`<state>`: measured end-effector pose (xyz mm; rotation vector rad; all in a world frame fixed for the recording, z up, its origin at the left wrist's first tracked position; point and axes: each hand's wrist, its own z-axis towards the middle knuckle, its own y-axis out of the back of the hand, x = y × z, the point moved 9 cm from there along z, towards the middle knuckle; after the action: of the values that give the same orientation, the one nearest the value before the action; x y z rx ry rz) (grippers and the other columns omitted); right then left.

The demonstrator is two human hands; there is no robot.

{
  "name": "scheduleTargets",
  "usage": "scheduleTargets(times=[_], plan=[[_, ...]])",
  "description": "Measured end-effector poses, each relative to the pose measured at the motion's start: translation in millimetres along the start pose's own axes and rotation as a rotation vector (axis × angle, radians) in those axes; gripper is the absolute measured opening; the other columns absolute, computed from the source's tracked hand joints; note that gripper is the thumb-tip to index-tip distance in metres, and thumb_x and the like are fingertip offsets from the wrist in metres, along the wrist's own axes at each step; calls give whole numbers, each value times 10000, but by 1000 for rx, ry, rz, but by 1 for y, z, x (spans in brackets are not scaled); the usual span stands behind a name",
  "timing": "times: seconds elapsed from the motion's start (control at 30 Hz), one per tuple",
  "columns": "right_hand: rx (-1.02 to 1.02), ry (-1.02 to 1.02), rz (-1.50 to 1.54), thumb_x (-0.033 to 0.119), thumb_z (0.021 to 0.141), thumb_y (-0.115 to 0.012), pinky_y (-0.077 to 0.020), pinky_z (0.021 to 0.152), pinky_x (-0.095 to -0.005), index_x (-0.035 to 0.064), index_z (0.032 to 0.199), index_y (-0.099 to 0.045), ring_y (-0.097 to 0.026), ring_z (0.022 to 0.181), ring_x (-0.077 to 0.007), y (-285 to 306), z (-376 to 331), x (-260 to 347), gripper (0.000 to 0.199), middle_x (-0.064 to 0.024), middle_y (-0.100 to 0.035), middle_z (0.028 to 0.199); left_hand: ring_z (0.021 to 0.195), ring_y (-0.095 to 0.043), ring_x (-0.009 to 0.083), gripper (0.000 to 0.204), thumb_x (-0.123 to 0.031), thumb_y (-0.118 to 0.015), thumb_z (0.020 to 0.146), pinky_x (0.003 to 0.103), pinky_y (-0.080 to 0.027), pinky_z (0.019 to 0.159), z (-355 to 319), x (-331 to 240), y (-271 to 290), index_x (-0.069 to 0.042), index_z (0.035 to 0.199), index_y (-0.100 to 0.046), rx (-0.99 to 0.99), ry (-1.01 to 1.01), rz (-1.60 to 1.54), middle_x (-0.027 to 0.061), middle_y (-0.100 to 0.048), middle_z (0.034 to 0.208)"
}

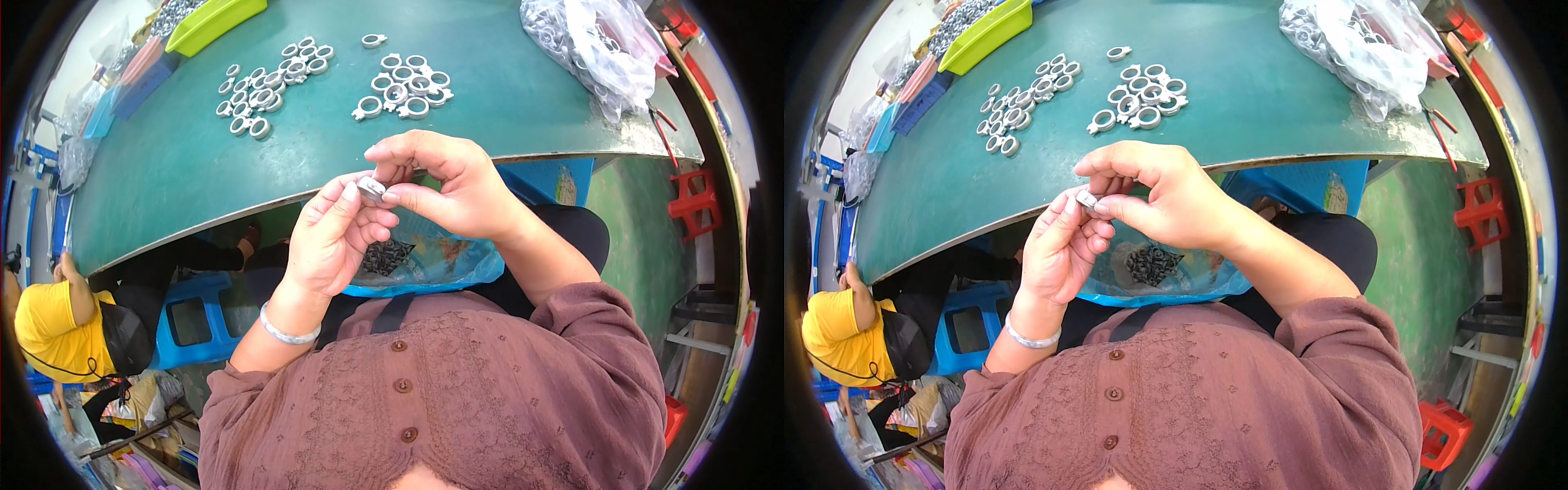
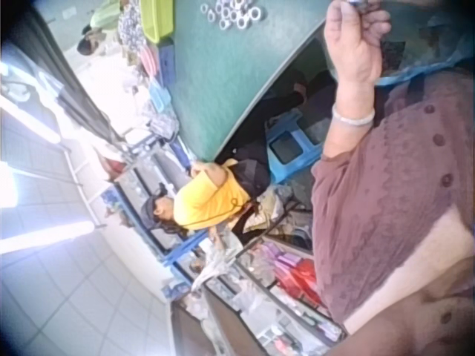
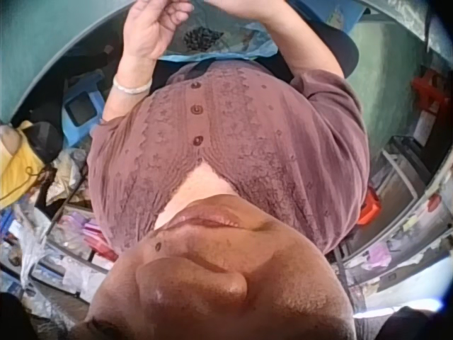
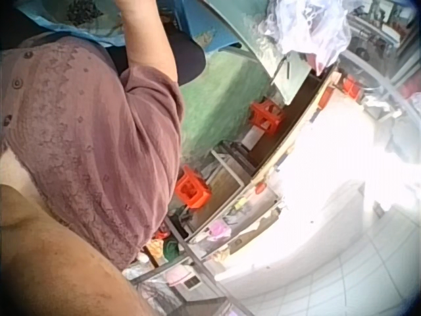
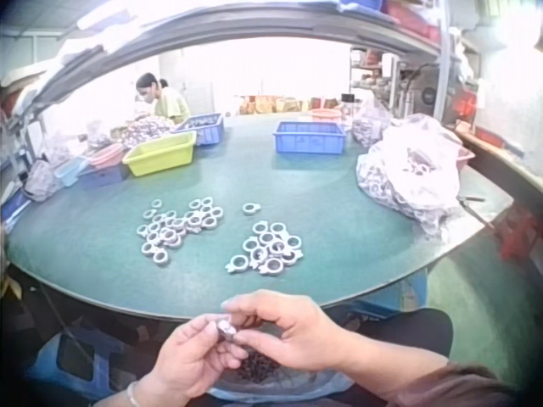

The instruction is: The person picks up metal rings from the table and inserts black components into them using their fingers, then places the assembled items back on the table.

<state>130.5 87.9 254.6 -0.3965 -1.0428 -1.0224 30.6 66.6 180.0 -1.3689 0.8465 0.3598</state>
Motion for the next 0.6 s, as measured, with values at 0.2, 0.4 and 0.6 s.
scheduleTargets(times=[0.2, 0.4, 0.6], plan=[[-20, 79, -59, -66, 722, -605, -468, 675, -235, 2, 1020, -567, -575, 732, -120, 0, 0, 7, 308, -62, -593, 812, 761, -614, 178, 257, -171, -402, 927, 249, -515, 632, 0, 2, 0, 19, 1079, -488, 15, 16, -52, 101, -594, 906], [-4, 84, -66, -76, 712, -612, -469, 702, -245, -11, 1016, -567, -581, 766, -132, -2, -1, 9, 314, -67, -598, 856, 772, -614, 182, 257, -160, -414, 922, 256, -518, 650, -1, 2, 1, 20, 1092, -484, 5, 3, -52, 101, -594, 914], [-8, 90, -68, -64, 706, -617, -470, 681, -243, -10, 1010, -569, -580, 743, -135, -1, -1, 8, 312, -74, -594, 839, 830, -611, 191, 246, -126, -441, 906, 271, -519, 715, -2, -3, -1, 21, 1100, -480, -6, -36, -54, 107, -591, 946]])
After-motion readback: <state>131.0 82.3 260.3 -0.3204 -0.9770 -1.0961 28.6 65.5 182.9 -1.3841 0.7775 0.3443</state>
